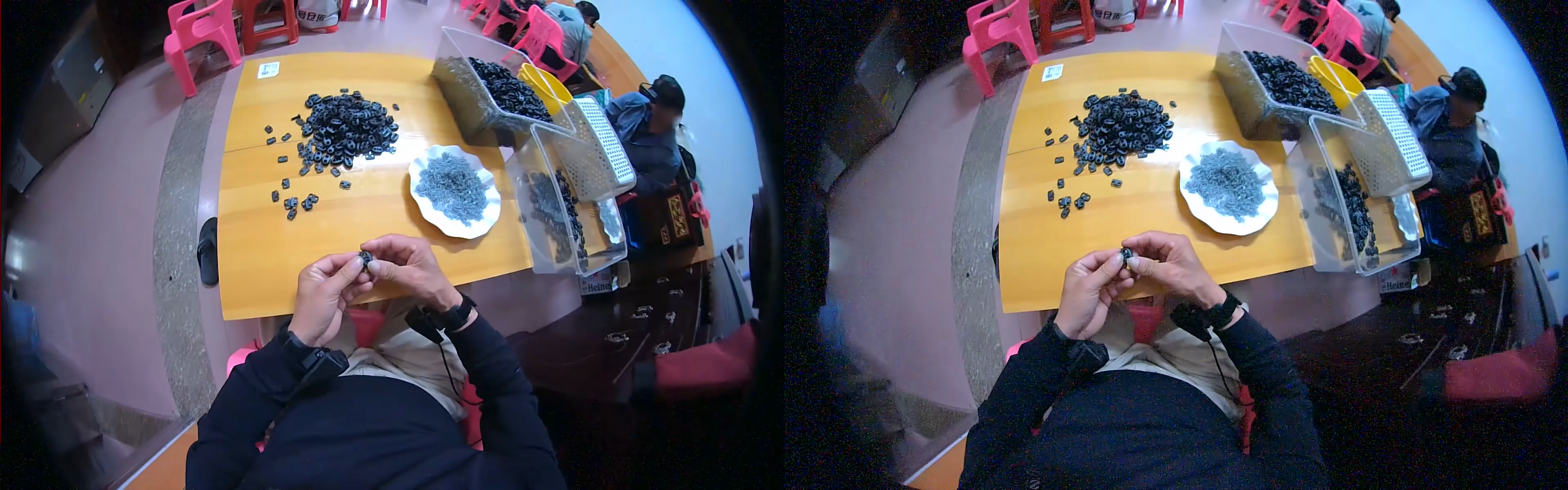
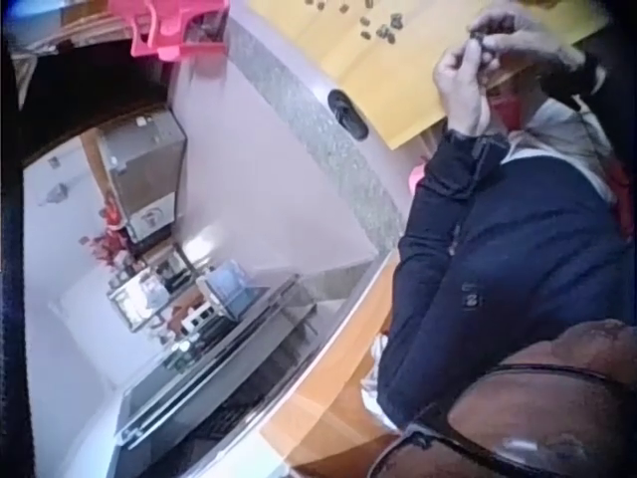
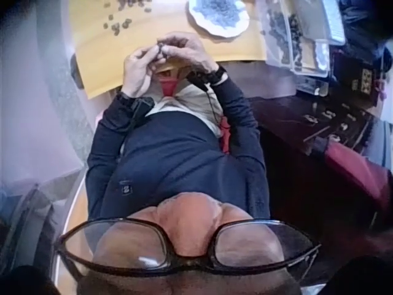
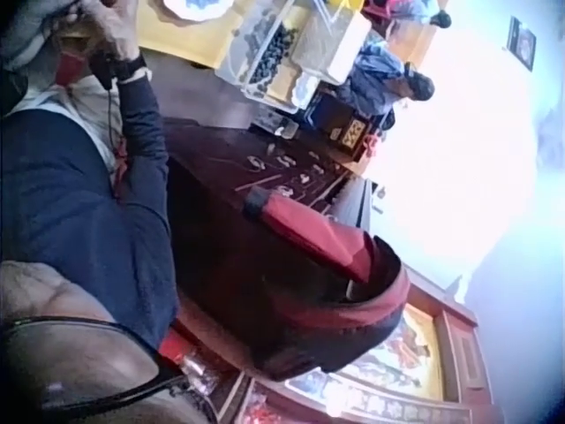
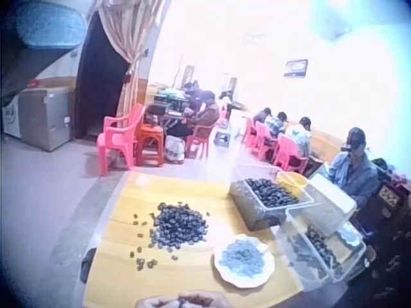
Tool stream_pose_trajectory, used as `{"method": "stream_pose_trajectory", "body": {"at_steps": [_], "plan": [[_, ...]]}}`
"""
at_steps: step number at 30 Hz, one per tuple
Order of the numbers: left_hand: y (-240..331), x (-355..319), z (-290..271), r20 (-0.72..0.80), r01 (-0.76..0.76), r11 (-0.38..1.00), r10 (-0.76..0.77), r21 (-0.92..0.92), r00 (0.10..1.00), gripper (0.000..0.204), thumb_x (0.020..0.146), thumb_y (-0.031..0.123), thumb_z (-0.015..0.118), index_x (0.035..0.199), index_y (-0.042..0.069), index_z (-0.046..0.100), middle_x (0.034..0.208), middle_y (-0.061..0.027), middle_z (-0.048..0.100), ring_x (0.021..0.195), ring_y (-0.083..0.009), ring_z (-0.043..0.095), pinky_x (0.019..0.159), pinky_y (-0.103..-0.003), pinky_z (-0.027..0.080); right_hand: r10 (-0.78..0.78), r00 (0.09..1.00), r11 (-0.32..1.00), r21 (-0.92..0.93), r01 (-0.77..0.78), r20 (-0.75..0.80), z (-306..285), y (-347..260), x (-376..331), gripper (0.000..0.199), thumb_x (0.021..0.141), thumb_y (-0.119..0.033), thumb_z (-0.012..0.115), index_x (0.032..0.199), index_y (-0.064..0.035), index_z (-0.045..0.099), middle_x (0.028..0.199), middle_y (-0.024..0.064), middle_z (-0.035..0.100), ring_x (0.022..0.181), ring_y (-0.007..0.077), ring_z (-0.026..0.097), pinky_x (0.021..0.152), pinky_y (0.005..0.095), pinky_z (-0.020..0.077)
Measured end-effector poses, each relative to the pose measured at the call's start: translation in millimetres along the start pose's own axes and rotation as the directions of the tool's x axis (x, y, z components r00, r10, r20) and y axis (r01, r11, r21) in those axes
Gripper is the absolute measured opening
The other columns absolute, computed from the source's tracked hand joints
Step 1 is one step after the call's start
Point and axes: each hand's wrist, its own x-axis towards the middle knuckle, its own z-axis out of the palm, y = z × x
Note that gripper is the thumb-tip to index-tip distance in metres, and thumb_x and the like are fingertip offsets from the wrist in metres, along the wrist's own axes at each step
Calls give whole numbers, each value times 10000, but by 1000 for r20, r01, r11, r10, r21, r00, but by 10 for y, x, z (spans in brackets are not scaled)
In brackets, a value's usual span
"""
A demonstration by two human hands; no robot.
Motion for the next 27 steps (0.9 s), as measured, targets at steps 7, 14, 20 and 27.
{"method": "stream_pose_trajectory", "body": {"at_steps": [7,14,20,27], "plan": [[-54,-15,13,16,-47,993,46,111,999,128,915,100,593,993,4,627,839,-53,650,708,-101,636,660,-207,544,-84,996,988,-135,79,-31,10,44,-107,275,899,-66,615,1146,42,561,955,56,647,847,111,632,769,246,524],[-114,-29,-21,71,-109,970,95,217,993,163,919,82,582,1040,-21,618,867,-60,658,734,-94,631,700,-217,544,-133,989,954,-281,109,-68,23,65,-218,273,893,-52,609,1143,45,559,999,63,641,861,112,628,782,253,526],[-184,-19,-26,94,-165,940,143,298,985,158,910,53,581,1043,-29,605,876,-64,647,749,-104,626,684,-243,547,-135,983,969,-225,105,-122,54,123,-323,298,891,-36,605,1170,46,546,987,57,634,896,109,611,799,248,522],[-196,-50,-14,62,-160,941,148,297,987,183,898,53,593,1060,-31,583,885,-69,628,741,-119,622,678,-266,561,-344,867,893,-411,183,-362,-109,-175,-546,198,893,-17,564,1072,41,627,847,49,633,723,115,616,686,245,522]]}}
